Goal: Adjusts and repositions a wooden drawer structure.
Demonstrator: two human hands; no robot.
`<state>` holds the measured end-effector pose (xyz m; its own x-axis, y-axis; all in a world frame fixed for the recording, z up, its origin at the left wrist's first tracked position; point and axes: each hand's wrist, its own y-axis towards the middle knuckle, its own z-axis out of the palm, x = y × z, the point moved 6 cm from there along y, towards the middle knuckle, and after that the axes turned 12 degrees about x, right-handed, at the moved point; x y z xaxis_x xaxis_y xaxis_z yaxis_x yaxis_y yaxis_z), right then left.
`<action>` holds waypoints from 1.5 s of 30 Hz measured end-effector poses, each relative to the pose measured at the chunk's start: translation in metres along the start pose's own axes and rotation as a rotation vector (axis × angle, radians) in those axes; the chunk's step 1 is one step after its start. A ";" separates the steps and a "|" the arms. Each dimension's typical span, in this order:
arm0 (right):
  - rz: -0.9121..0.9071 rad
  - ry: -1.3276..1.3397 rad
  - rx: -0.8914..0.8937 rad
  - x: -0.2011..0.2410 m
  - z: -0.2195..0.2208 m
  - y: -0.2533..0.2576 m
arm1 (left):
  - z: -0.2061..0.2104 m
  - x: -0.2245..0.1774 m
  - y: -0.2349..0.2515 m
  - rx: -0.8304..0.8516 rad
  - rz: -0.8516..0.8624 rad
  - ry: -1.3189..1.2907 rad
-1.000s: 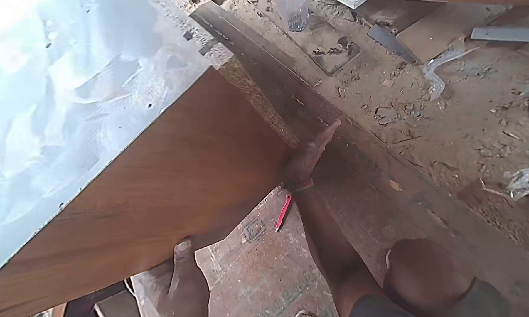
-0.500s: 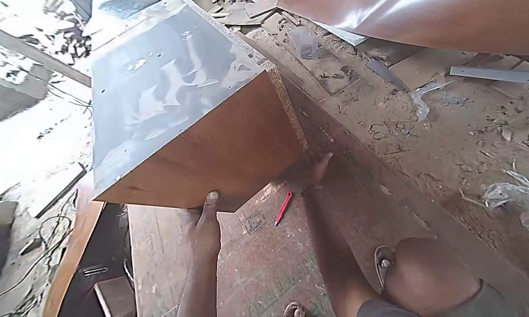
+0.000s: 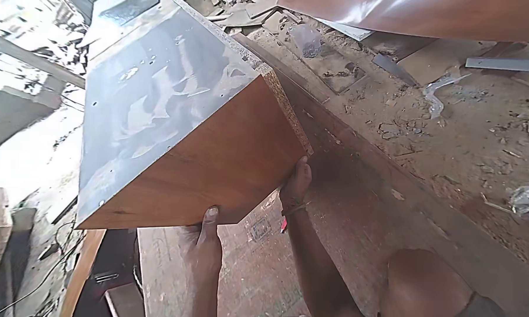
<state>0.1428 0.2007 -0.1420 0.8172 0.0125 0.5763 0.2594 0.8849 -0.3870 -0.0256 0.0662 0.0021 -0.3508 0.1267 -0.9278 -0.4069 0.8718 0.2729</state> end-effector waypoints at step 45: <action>-0.032 -0.267 -0.049 -0.002 0.002 0.010 | -0.003 0.013 -0.001 0.009 0.084 -0.011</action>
<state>0.1428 0.2105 -0.1459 0.6448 0.1130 0.7560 0.3128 0.8634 -0.3959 -0.0321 0.0654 -0.0094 -0.3741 0.2049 -0.9045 -0.3688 0.8620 0.3478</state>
